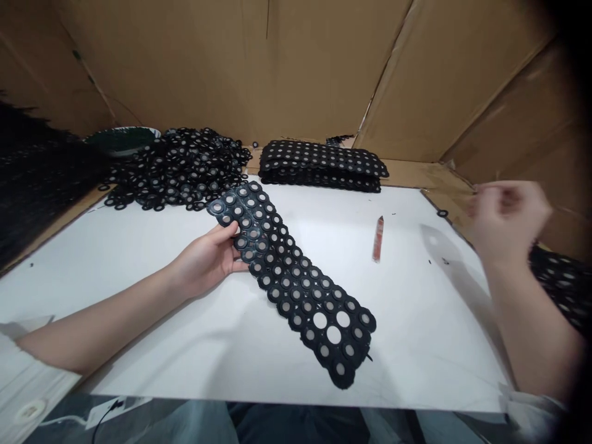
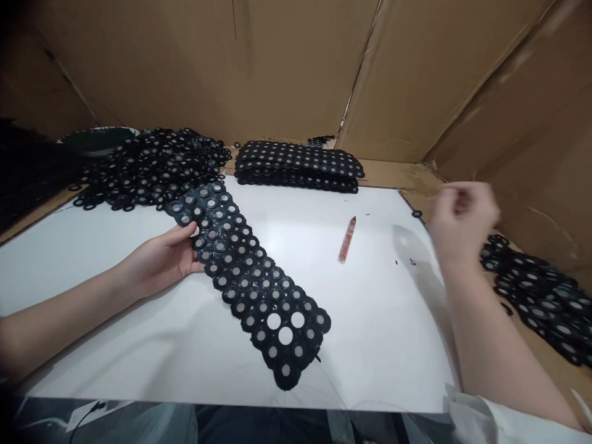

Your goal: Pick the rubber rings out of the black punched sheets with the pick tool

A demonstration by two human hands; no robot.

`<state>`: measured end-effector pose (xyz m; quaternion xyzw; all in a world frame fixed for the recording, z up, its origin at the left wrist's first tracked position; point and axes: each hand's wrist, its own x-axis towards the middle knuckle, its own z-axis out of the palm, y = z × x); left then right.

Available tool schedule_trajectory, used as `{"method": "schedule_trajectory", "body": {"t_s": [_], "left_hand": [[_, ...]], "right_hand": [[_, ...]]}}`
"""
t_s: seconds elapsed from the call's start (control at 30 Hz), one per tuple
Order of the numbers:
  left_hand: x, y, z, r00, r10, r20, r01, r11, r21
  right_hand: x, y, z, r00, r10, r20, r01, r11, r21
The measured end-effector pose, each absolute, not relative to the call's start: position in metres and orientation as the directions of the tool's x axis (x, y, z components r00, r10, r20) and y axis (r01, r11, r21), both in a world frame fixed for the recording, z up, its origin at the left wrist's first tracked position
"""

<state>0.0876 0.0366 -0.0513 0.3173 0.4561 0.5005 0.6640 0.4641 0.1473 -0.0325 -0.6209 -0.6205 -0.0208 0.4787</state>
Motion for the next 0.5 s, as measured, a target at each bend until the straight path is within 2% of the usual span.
{"method": "schedule_trajectory", "body": {"t_s": [0.07, 0.13, 0.2, 0.27, 0.4, 0.5], "left_hand": [[0.087, 0.037, -0.051, 0.079, 0.955, -0.285, -0.369, 0.294, 0.882], [0.088, 0.036, -0.051, 0.073, 0.957, -0.279, -0.358, 0.286, 0.889], [0.089, 0.036, -0.050, 0.050, 0.959, -0.280, -0.341, 0.280, 0.897], [0.090, 0.035, -0.049, 0.016, 0.957, -0.289, -0.318, 0.279, 0.906], [0.090, 0.036, -0.049, -0.046, 0.956, -0.290, -0.258, 0.269, 0.928], [0.090, 0.037, -0.051, -0.085, 0.964, -0.252, -0.183, 0.233, 0.955]], "right_hand": [[0.442, 0.144, -0.044, -0.042, 0.842, 0.538, 0.905, 0.261, -0.337], [0.420, 0.138, -0.054, -0.190, 0.922, 0.336, 0.931, 0.278, -0.237], [0.404, 0.133, -0.060, -0.239, 0.951, 0.196, 0.939, 0.278, -0.204], [0.397, 0.131, -0.065, -0.253, 0.959, 0.131, 0.946, 0.273, -0.175], [0.401, 0.130, -0.071, -0.288, 0.954, 0.087, 0.936, 0.300, -0.184], [0.410, 0.131, -0.071, -0.235, 0.968, 0.085, 0.957, 0.246, -0.154]]}}
